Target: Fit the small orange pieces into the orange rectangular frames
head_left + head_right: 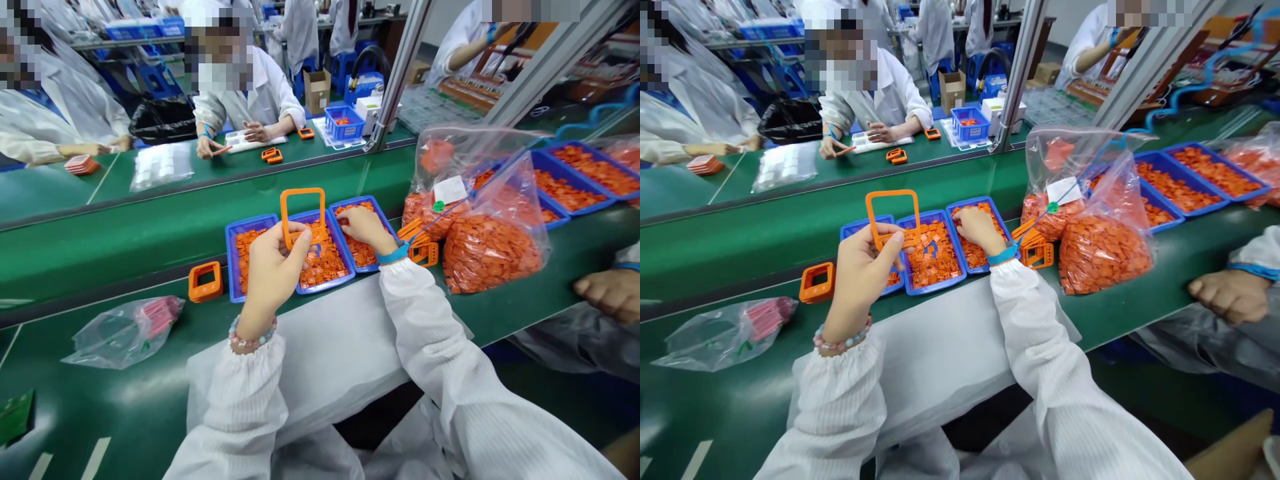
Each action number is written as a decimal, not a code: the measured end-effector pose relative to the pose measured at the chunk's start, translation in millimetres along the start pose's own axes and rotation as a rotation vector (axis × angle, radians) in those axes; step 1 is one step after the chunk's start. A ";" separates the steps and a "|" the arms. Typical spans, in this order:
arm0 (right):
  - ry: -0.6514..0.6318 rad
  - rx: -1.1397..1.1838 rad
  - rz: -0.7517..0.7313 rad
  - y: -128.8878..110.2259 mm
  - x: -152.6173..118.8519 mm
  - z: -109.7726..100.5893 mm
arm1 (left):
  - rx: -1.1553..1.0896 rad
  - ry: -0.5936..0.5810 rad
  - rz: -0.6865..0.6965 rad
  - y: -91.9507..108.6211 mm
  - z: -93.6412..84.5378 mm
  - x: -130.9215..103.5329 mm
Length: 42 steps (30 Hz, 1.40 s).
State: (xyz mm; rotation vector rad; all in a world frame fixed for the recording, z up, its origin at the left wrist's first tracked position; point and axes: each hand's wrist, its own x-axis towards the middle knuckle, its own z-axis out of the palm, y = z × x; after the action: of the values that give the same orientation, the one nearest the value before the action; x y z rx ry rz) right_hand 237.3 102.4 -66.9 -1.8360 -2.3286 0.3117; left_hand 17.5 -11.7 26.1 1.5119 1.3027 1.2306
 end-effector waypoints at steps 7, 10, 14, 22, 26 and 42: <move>0.011 0.059 0.042 4.1 1.9 3.2 | 0.053 -0.012 -0.005 -1.8 3.9 -1.9; -0.003 0.085 0.006 6.1 1.1 3.7 | 0.079 -0.012 -0.007 -1.8 3.7 -1.8; -0.031 0.105 -0.034 10.7 1.1 4.8 | 0.073 -0.004 -0.015 -4.1 4.1 0.8; -0.038 0.096 -0.033 15.3 1.4 4.1 | 0.115 -0.033 -0.018 -9.7 4.8 2.4; -0.079 0.096 -0.071 18.0 -1.4 -1.2 | 0.112 -0.030 -0.015 -10.6 3.7 3.1; 0.193 0.409 -0.415 -35.1 -53.6 -65.2 | 0.124 -0.062 -0.032 -22.2 5.2 8.1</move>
State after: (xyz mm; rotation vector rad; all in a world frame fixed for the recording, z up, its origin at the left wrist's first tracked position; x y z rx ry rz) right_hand 233.4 46.6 5.4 -1.1171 -2.2324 0.4822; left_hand 17.5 0.3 5.1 1.5970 1.3783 1.0918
